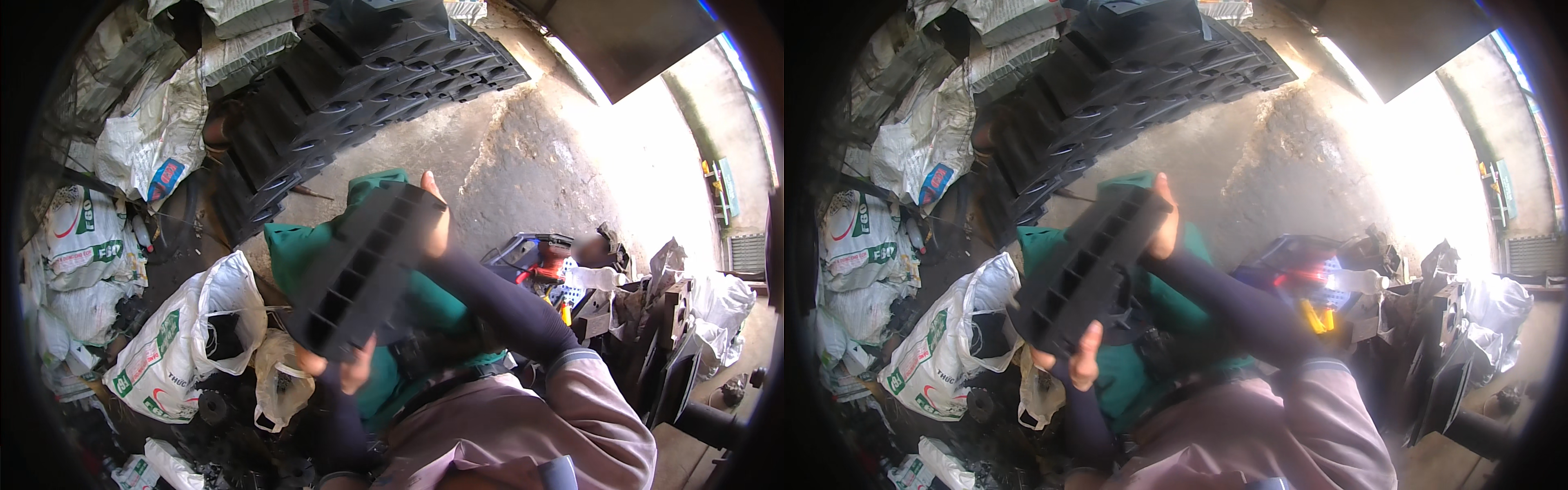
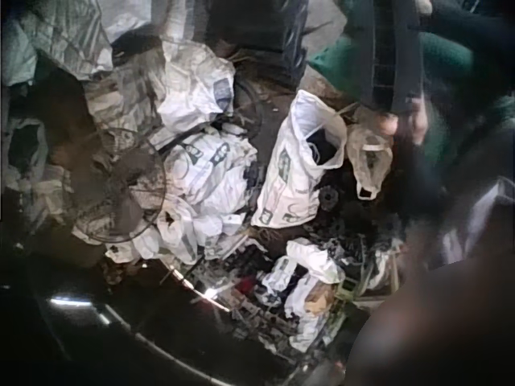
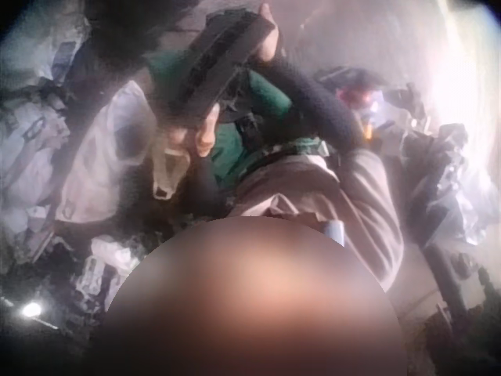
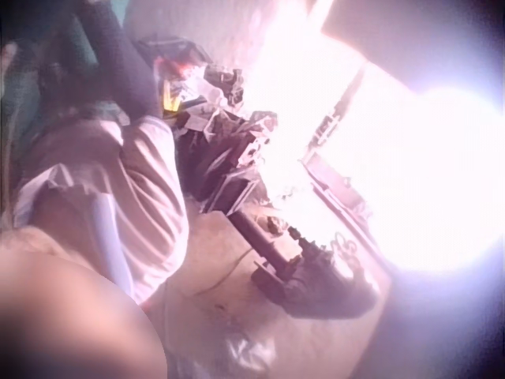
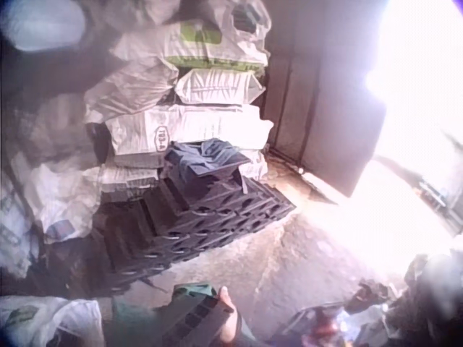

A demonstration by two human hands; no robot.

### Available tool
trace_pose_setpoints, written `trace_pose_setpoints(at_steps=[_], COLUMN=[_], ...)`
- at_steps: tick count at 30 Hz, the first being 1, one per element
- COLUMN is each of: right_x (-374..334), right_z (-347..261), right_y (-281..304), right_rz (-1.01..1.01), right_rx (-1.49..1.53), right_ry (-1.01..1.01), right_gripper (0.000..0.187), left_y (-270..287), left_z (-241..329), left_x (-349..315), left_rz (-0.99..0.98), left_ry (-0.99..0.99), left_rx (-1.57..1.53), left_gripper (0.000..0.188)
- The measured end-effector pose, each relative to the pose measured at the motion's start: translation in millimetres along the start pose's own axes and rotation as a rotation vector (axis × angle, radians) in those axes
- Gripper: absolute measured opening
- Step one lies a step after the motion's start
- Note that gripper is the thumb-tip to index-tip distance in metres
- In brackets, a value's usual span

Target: The person uses a power drill to deburr a black plastic part, then switches to a sanding block and a scraper to smooth and clean the surface. The person handles the part repeatedly, flipping it to work on different areas.

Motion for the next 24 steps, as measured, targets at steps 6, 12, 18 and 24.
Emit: trace_pose_setpoints(at_steps=[6,12,18,24], right_x=[1.6,-18.2,-71.2,-74.5], right_z=[-1.7,-24.5,-30.8,-21.5], right_y=[-4.1,-2.4,-5.7,-5.5], right_rz=[0.327,0.237,0.188,0.09], right_rx=[-0.493,-1.153,-1.413,-1.287], right_ry=[0.096,0.096,0.127,-0.186], right_gripper=[0.065,0.056,0.049,0.062], left_y=[-6.6,0.9,-4.0,-22.7], left_z=[-26.2,-38.4,-41.6,-36.3], left_x=[27.4,28.3,26.5,19.1], left_rz=[0.119,0.145,0.203,0.332], left_ry=[0.49,0.843,0.851,0.882], left_rx=[-0.512,-0.544,-0.589,-0.581], left_gripper=[0.048,0.044,0.043,0.054])
Point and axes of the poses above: each hand's wrist, its own x-axis towards the middle knuckle, its own y-axis out of the back of the hand, z = x × y, the point moved 1 cm from there along x, towards the middle knuckle, and after that the axes turned 2 degrees about z, right-handed, at the moved point
